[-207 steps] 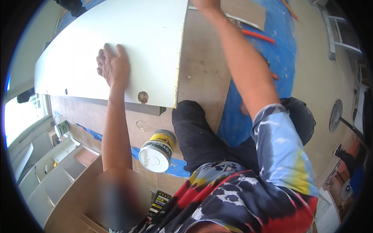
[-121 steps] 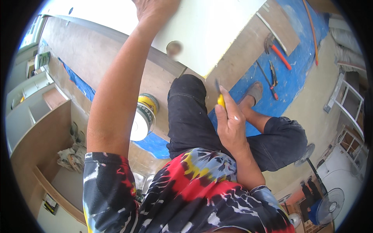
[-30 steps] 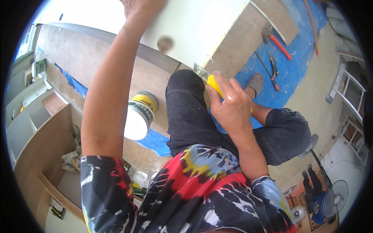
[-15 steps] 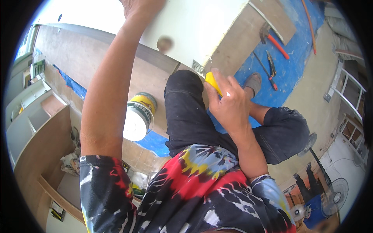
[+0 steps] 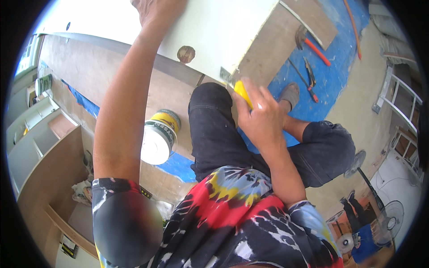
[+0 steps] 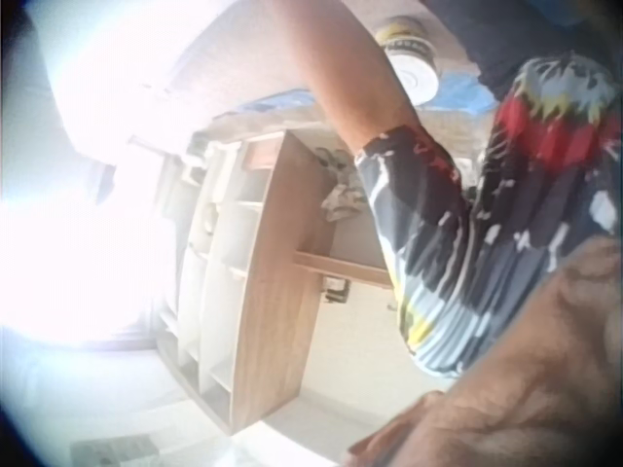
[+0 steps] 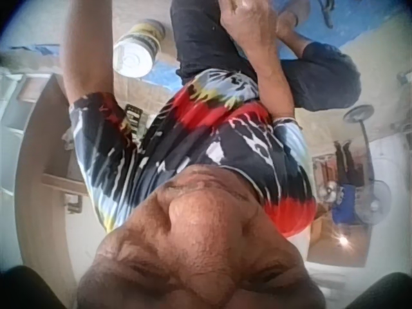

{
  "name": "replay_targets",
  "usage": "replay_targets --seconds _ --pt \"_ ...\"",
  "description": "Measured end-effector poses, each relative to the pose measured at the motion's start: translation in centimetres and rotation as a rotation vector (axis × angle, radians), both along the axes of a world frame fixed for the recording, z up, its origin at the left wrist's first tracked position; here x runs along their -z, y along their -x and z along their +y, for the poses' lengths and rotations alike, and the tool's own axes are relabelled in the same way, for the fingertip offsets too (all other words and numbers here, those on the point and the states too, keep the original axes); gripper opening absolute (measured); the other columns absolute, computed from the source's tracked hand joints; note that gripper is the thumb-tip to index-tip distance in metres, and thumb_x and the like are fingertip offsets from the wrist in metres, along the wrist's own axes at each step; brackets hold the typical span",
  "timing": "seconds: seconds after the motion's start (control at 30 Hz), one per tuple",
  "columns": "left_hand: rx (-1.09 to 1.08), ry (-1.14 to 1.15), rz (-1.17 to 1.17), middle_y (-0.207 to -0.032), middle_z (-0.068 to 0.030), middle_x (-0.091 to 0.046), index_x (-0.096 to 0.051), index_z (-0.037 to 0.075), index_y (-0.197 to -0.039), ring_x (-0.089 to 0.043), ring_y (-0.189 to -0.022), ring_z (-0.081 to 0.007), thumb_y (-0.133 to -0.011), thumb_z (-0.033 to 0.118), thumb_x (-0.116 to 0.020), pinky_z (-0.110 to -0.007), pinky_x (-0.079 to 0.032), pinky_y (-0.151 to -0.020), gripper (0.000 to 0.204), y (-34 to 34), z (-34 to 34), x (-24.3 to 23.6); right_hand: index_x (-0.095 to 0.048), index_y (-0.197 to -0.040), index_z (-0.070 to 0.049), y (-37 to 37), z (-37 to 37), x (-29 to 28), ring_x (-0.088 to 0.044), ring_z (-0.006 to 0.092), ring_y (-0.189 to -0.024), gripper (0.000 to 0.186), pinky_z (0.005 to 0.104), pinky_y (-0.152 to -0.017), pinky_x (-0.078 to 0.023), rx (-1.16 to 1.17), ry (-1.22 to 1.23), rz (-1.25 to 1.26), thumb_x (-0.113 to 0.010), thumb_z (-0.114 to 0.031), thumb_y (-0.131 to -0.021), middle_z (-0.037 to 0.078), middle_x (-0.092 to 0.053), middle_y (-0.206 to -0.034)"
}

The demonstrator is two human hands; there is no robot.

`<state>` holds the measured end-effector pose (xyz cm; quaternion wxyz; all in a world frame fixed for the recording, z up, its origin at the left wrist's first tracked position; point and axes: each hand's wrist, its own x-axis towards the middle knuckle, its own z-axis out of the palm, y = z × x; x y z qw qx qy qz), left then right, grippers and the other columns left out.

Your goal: The person kneels on the floor and uses a utility knife to trim the edge of a white cabinet door. They then use a metal file to smooth the cut edge and remove loose material by hand.

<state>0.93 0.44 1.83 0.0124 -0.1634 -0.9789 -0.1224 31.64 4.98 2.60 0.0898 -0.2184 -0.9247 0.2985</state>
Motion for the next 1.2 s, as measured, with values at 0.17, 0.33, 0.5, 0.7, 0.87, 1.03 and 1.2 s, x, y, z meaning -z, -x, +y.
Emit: replay_targets --seconds 0.17,0.33,0.5,0.7,0.87,1.03,1.2 --pt "0.014 -0.056 0.015 -0.168 -0.0209 -0.028 -0.034 0.003 -0.159 -0.020 -0.158 -0.0366 -0.105 0.044 -0.040 -0.051 -0.012 -0.130 0.068 -0.4 -0.2 0.4 -0.068 -0.126 -0.007 0.0 0.1 0.1 -0.068 0.0341 -0.068 0.038 0.0424 -0.057 -0.055 -0.009 -0.013 -0.073 -0.075 -0.024 -0.093 0.013 -0.064 -0.082" --pt "-0.006 -0.020 -0.002 -0.168 -0.0207 -0.028 -0.034 0.003 -0.159 -0.019 -0.158 -0.0363 -0.105 0.044 -0.041 -0.051 -0.012 -0.129 0.068 -0.3 -0.2 0.4 -0.068 -0.125 -0.007 0.3 0.3 0.2 -0.068 0.0351 -0.068 0.038 0.0432 -0.057 -0.055 -0.014 0.011 0.003 -0.075 -0.025 -0.093 0.014 -0.064 -0.083" --pt "-0.002 -0.014 0.028 -0.167 -0.0209 -0.029 -0.034 0.003 -0.159 -0.019 -0.158 -0.0362 -0.105 0.045 -0.041 -0.051 -0.012 -0.130 0.069 -0.1 -0.3 0.5 -0.068 -0.125 -0.007 0.4 0.4 0.2 -0.069 0.0356 -0.068 0.037 0.0439 -0.057 -0.055 -0.009 0.001 -0.016 -0.074 -0.025 -0.094 0.014 -0.064 -0.083" --pt "0.009 -0.004 -0.002 -0.168 -0.0209 -0.027 -0.032 0.004 -0.160 -0.018 -0.158 -0.0355 -0.106 0.045 -0.037 -0.051 -0.011 -0.130 0.068 -0.1 -0.3 0.4 -0.067 -0.124 -0.007 0.6 0.6 0.2 -0.068 0.0361 -0.068 0.036 0.0448 -0.057 -0.055 0.005 0.011 -0.013 -0.074 -0.026 -0.094 0.014 -0.064 -0.082" --pt "0.004 0.008 -0.006 -0.168 -0.0207 -0.027 -0.031 0.003 -0.161 -0.017 -0.158 -0.0355 -0.107 0.046 -0.037 -0.050 -0.009 -0.130 0.069 -0.2 -0.2 0.4 -0.067 -0.124 -0.008 0.9 1.0 0.3 -0.069 0.0363 -0.070 0.036 0.0454 -0.058 -0.055 0.013 -0.001 -0.002 -0.073 -0.025 -0.094 0.015 -0.065 -0.082" --pt "-0.016 0.035 -0.039 -0.168 -0.0199 -0.026 -0.031 0.003 -0.161 -0.018 -0.158 -0.0354 -0.107 0.047 -0.037 -0.050 -0.009 -0.130 0.069 0.0 0.0 0.5 -0.067 -0.125 -0.008 1.1 1.4 0.5 -0.069 0.0365 -0.070 0.036 0.0453 -0.058 -0.055 -0.002 0.008 0.021 -0.073 -0.025 -0.094 0.015 -0.065 -0.083" --pt "-0.001 0.010 -0.004 -0.169 -0.0200 -0.025 -0.031 0.004 -0.161 -0.017 -0.159 -0.0353 -0.107 0.047 -0.037 -0.050 -0.009 -0.131 0.069 -0.2 -0.1 0.5 -0.067 -0.125 -0.006 1.1 1.8 0.6 -0.069 0.0372 -0.070 0.037 0.0455 -0.058 -0.055 0.000 -0.002 0.018 -0.073 -0.026 -0.095 0.016 -0.066 -0.085"
